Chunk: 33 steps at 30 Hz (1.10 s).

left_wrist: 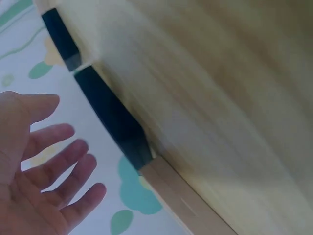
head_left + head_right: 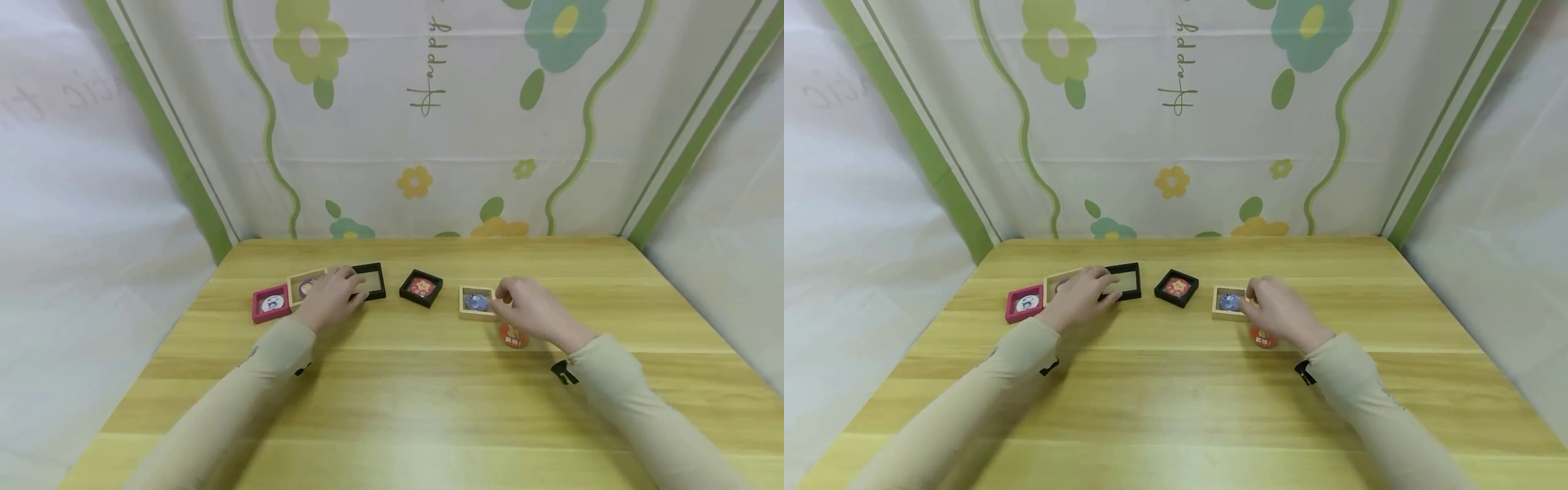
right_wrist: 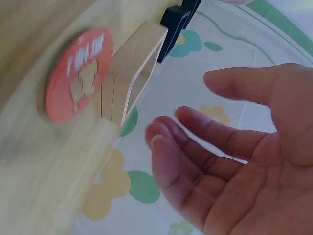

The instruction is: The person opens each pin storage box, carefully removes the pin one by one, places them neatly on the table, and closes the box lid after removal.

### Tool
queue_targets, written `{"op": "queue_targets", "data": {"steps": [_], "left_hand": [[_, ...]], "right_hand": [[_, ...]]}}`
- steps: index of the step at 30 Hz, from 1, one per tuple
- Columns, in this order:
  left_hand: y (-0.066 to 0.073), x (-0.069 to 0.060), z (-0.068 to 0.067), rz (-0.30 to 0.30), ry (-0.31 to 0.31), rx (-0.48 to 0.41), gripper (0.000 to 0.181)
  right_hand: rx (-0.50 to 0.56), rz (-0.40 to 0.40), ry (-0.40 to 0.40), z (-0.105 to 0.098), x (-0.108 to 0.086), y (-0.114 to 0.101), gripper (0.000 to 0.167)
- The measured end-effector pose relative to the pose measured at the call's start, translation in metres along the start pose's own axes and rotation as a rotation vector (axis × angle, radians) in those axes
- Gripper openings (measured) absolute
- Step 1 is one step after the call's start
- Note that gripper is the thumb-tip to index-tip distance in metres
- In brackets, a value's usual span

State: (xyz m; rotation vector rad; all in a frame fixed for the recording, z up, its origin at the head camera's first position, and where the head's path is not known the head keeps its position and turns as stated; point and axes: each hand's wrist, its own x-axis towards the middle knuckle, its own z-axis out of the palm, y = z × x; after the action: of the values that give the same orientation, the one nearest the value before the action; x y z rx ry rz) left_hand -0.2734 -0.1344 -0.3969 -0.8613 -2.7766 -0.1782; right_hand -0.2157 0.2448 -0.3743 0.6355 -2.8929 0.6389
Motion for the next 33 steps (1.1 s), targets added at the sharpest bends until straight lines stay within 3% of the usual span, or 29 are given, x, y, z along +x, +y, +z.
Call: {"op": "queue_targets", "data": {"steps": [8, 15, 20, 25, 33], "left_hand": [[0.017, -0.023, -0.01, 0.005, 0.101, -0.087, 0.044], [0.029, -0.042, -0.013, 0.005, 0.099, -0.122, 0.045], [0.034, -0.054, -0.014, -0.043, 0.101, -0.151, 0.048], [0.037, -0.055, -0.016, -0.043, 0.15, -0.187, 0.048], [0.045, -0.061, -0.022, -0.062, 0.22, -0.23, 0.047]], "right_hand": [[-0.072, -0.12, -0.053, -0.007, 0.016, 0.005, 0.054], [-0.072, -0.115, -0.173, -0.005, 0.028, 0.009, 0.084], [-0.064, -0.121, -0.213, 0.0, 0.036, 0.014, 0.091], [-0.057, -0.116, -0.226, 0.003, 0.039, 0.016, 0.092], [-0.027, -0.04, -0.235, 0.008, 0.037, 0.014, 0.092]]}}
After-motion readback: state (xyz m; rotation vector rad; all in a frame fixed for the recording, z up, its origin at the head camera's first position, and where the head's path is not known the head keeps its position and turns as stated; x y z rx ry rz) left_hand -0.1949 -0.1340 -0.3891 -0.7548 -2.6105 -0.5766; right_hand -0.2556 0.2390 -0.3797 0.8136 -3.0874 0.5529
